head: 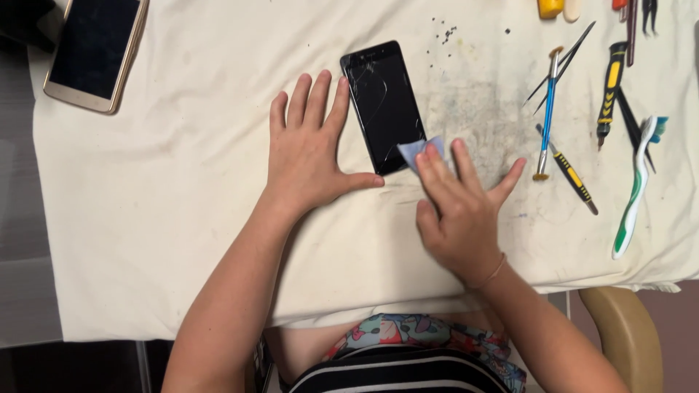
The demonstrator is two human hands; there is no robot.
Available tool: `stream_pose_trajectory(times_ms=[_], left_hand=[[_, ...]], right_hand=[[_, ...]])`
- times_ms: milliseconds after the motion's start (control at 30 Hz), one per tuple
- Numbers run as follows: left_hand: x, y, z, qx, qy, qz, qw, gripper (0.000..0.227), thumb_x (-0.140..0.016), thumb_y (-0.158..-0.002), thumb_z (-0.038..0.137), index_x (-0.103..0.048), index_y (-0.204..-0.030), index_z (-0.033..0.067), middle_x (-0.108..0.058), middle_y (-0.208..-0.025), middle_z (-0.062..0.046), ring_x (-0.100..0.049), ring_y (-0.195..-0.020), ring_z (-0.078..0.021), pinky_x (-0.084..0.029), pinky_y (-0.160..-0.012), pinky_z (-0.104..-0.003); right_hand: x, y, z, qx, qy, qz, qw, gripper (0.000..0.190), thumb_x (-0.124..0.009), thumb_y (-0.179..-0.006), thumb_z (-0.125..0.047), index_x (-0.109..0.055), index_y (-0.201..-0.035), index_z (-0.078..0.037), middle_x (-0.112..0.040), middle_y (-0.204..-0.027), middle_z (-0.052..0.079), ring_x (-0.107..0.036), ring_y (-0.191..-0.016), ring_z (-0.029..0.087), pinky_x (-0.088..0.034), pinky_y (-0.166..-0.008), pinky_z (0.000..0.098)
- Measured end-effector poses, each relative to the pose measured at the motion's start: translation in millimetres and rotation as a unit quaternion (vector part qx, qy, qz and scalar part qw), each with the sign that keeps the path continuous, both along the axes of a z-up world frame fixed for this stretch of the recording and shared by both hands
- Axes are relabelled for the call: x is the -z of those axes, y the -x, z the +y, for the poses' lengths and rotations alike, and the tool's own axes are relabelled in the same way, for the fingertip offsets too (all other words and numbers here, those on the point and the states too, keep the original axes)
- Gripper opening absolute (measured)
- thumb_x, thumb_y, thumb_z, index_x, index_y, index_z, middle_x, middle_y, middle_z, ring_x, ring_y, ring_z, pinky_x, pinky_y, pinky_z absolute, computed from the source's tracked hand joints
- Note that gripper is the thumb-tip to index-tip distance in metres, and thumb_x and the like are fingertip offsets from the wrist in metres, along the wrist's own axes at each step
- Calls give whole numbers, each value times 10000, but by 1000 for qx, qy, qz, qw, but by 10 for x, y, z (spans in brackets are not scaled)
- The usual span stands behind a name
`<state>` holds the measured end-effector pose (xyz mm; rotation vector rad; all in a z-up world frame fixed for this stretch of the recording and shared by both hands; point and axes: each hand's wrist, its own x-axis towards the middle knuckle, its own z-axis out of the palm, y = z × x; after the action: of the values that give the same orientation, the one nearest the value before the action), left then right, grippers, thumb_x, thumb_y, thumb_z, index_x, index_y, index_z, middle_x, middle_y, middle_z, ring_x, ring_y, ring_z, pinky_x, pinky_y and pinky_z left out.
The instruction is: The person cleans the screen of a black smartphone using a brush and a cloth. They then place the device aside and pick up a gold smartphone, followed by a black smartphone with a removable back cover. The person removes the back cover and uses a screwdriver to unscrew components from the device's interior.
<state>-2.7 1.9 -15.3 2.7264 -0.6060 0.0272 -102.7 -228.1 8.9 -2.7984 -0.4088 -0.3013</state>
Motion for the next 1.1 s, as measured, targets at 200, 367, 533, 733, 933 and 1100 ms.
stream_pose_trajectory(times_ms=[200, 367, 533, 733, 933, 1100], left_hand=[[-1, 2, 12, 6, -29, -11, 999, 1383, -668, -668, 990, -237, -1637, 103, -228, -1692, -175, -189, -1556, -398, -134, -1224, -587], [-75, -4, 18, 12, -47, -35, 998, 1404, -639, -664, 1014, -272, -1621, 54, -267, -1666, -223, -237, -1527, -438, -173, -1191, -611], [-145, -16, 30, 57, 36, 7, 998, 1335, -546, -744, 989, -126, -1662, 114, -169, -1712, -242, -168, -1589, -439, -101, -1229, -664], [-392, -280, 111, 182, 51, -30, 981, 1230, -877, -649, 591, -339, -1604, 33, -422, -1608, -241, -354, -1511, -387, -259, -1223, -534], [-272, -161, -241, 81, 39, -58, 994, 1376, -889, -613, 707, -254, -1645, 54, -210, -1683, -276, -204, -1557, -466, -190, -1216, -656], [-110, 18, -535, -42, 3, -36, 998, 1503, -839, -676, 939, -124, -1670, 68, -106, -1694, -292, -120, -1572, -497, -220, -1240, -673]], right_hand=[[47, -180, -211, 58, -43, -8, 997, 297, -583, -1058, -248, -749, -1280, -142, -715, -1382, 85, -484, -1492, 433, 121, -1104, 784], [131, -254, -275, 76, -89, -58, 991, 106, -741, -994, -146, -767, -1095, -162, -746, -1275, 31, -600, -1407, 364, 65, -1154, 745], [63, -271, -346, 96, -256, -78, 959, 203, -720, -986, -82, -542, -889, -96, -705, -1255, 132, -591, -1386, 419, -114, -1238, 725], [113, -246, -412, 169, -489, 8, 856, 121, -663, -928, -24, -632, -819, -67, -670, -777, 66, -639, -715, 139, -538, -638, 257], [-51, -338, -454, 93, -341, 34, 935, 62, -722, -951, -66, -751, -930, -16, -719, -874, 76, -668, -838, 175, -527, -778, 288], [-50, -480, -497, -5, -224, -15, 974, 73, -710, -975, -10, -746, -1035, 9, -700, -924, 111, -651, -857, 251, -510, -797, 352]])
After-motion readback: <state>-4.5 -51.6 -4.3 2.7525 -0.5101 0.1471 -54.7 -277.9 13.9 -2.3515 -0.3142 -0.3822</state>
